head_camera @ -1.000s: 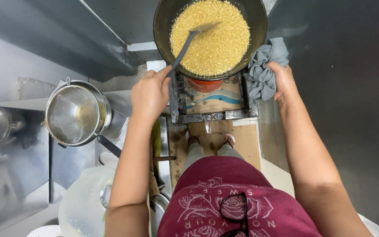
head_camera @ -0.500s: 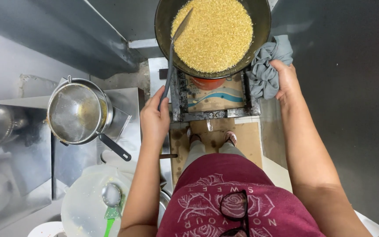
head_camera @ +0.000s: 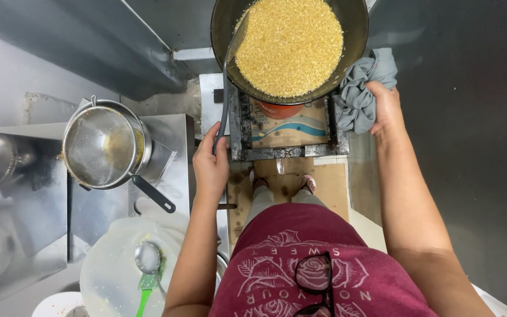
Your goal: Stirring and frying grains or small food items in a large pan on a stove.
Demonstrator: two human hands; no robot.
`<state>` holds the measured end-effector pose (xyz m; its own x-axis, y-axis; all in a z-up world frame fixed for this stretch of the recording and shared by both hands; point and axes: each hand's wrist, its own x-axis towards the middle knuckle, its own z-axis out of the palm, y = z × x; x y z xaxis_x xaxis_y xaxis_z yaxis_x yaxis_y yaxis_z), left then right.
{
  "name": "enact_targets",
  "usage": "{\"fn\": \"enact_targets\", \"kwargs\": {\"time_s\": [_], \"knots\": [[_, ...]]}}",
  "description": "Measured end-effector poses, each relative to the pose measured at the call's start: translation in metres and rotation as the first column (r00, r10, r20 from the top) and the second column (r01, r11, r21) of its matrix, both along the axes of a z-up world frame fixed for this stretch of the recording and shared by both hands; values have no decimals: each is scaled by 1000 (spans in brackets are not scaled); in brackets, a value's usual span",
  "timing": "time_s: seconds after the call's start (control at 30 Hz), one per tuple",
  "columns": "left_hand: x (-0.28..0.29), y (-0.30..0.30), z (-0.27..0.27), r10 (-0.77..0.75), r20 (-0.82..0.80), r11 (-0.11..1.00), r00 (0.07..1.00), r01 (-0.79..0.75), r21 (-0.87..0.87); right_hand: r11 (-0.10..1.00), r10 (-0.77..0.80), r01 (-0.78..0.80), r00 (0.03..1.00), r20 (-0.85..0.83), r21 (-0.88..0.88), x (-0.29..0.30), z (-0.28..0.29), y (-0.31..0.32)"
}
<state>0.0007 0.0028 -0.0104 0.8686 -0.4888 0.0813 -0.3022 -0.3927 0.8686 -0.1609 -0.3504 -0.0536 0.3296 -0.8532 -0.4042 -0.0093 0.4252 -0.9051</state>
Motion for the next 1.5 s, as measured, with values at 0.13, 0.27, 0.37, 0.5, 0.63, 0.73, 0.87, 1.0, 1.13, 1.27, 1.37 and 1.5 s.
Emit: {"fn": "enact_targets", "kwargs": {"time_s": [0.13, 0.27, 0.37, 0.5, 0.63, 0.73, 0.87, 1.0, 1.13, 1.27, 1.37, 1.5], "knots": [[1, 1, -2, 3, -7, 1000, 1000, -3, -2, 999, -1, 0, 999, -36, -35, -8, -11, -8], [3, 2, -3, 0, -4, 1000, 1000, 0, -5, 997, -19, 14, 998, -61, -75, -8, -30, -19], [4, 3, -5, -2, 1, 1000, 1000, 2, -3, 996, -22, 14, 996, -86, -93, -5, -34, -18], [4, 3, -4, -1, 3, 1000, 1000, 1, 2, 995, -30, 21, 994, -102, -95, -5, -40, -17], [5, 5, -6, -1, 4, 1000, 1000, 1, 7, 995, -40, 30, 994, -104, -95, -10, -31, -5], [6, 5, -1, -6, -12, 1000, 1000, 6, 9, 993, -52, 37, 989, -138, -108, -8, -1, 14], [6, 5, 2, -15, -6, 1000, 1000, 15, 8, 992, -44, 30, 992, -115, -124, -17, -52, -13], [6, 4, 4, -21, 5, 1000, 1000, 21, 1, 992, -24, 8, 992, -122, -123, -8, 9, 19], [6, 4, 4, -22, -9, 1000, 1000, 22, -7, 994, -4, -3, 998, -56, -114, -10, 3, 13], [7, 5, 2, -21, -6, 1000, 1000, 21, -2, 993, 2, -9, 998, -62, -120, -16, 2, 15], [8, 6, 3, -20, -5, 1000, 1000, 20, 2, 993, -7, 0, 998, -60, -117, -17, -4, 13], [7, 7, 3, -12, -16, 1000, 1000, 12, -2, 994, -16, 10, 999, -52, -112, -18, -9, 8]]}}
